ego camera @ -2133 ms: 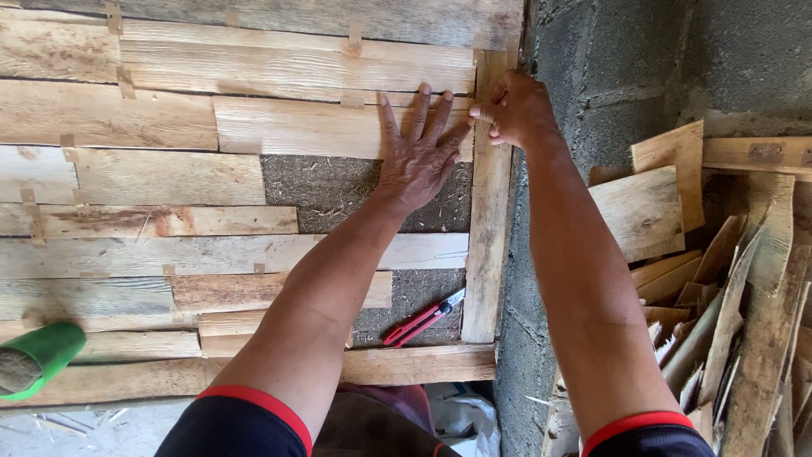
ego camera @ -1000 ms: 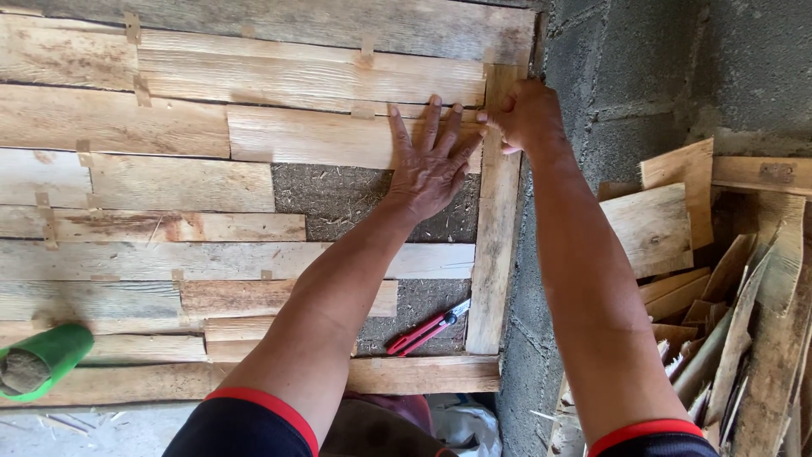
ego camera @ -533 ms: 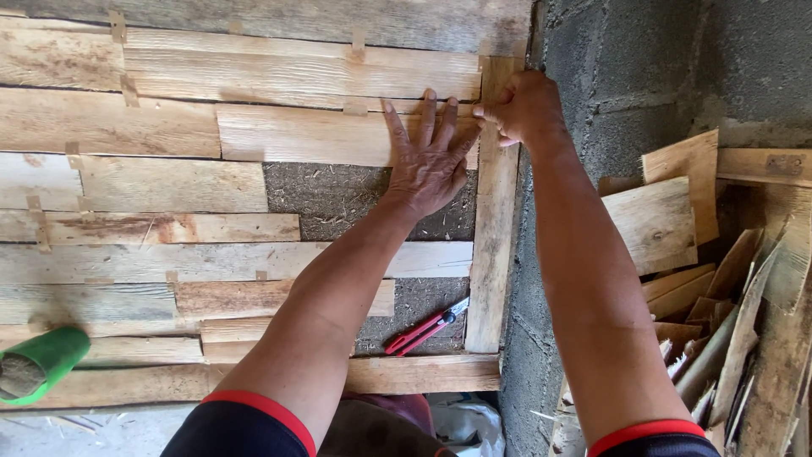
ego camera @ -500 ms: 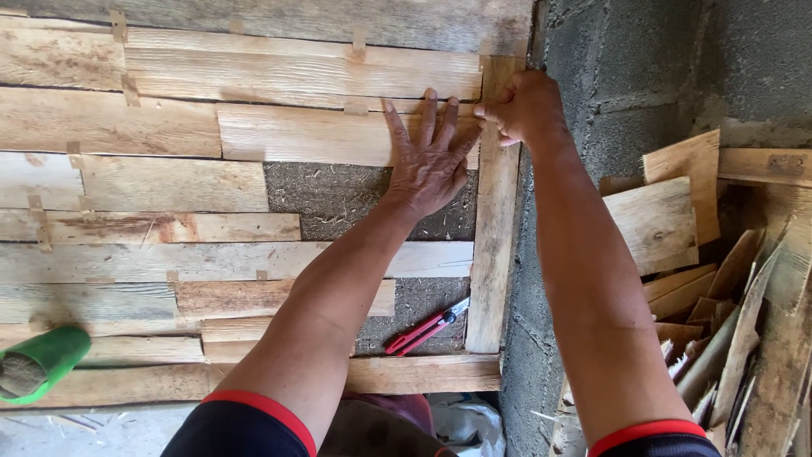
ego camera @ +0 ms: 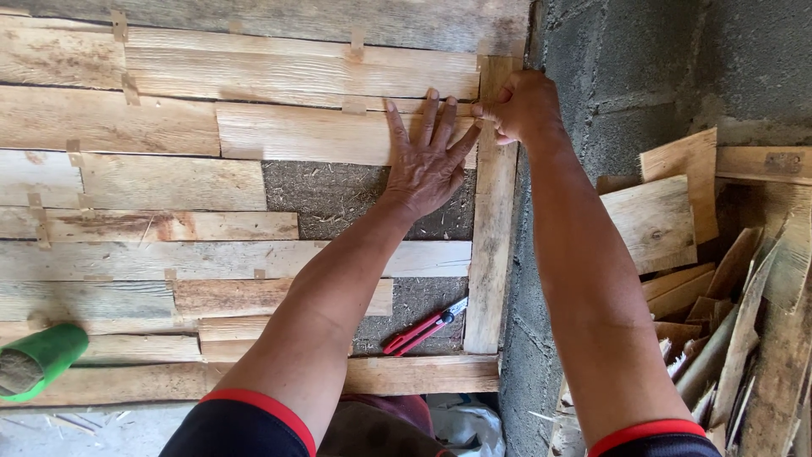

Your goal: Measure, cut, and fit wood veneer strips or thin wooden panels onto a frame using a utility knife and adhesive tape.

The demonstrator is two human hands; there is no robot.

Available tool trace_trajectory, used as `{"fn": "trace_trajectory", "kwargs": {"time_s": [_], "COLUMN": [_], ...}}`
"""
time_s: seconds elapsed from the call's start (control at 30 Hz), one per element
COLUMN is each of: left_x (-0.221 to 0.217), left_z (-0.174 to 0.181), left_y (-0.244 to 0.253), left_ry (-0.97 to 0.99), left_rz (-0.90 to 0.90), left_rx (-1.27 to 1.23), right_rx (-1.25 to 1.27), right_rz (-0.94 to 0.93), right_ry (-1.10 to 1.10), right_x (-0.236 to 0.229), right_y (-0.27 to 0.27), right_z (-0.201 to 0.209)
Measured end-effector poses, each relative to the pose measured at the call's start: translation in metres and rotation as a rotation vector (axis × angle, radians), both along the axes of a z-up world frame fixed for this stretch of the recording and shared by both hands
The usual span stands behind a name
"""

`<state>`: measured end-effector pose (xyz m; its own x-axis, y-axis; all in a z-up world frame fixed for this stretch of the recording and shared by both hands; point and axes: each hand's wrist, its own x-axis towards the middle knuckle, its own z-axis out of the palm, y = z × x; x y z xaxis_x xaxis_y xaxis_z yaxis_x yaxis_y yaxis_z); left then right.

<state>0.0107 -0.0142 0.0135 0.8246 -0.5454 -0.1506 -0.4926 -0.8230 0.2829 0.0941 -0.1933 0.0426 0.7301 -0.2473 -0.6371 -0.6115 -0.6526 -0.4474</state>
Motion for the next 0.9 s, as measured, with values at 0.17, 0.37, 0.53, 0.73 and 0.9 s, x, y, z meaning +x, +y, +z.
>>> {"fn": "trace_trajectory", "kwargs": {"time_s": [0.17,0.37,0.53,0.73,0.9], "left_x": [0.003,0.0,0.002,-0.001,0.001], "left_z": [0.009,0.004,0.006,0.002,0.002], "left_y": [0.0,0.003,0.004,0.002,0.002], "left_ry": [0.051,0.007,0.027,0.0,0.014], "left_rz": [0.004,0.025,0.023,0.029,0.028], "left_rx": [-0.006,-0.098,-0.095,-0.098,-0.096], "right_rx": [0.002,-0.003,0.005,0.011,0.007], "right_rz": [-0.011,0.011,0.027,0.004,-0.003], "right_ry": [0.007,0.03,-0.005,-0.022,0.01], "right_x": [0.0,0.003,0.001,-0.002,-0.001], "right_y": [0.0,-0.002,-0.003,0.0,-0.004], "right_z": [0.002,0.001,0.001,0.009,0.007]}}
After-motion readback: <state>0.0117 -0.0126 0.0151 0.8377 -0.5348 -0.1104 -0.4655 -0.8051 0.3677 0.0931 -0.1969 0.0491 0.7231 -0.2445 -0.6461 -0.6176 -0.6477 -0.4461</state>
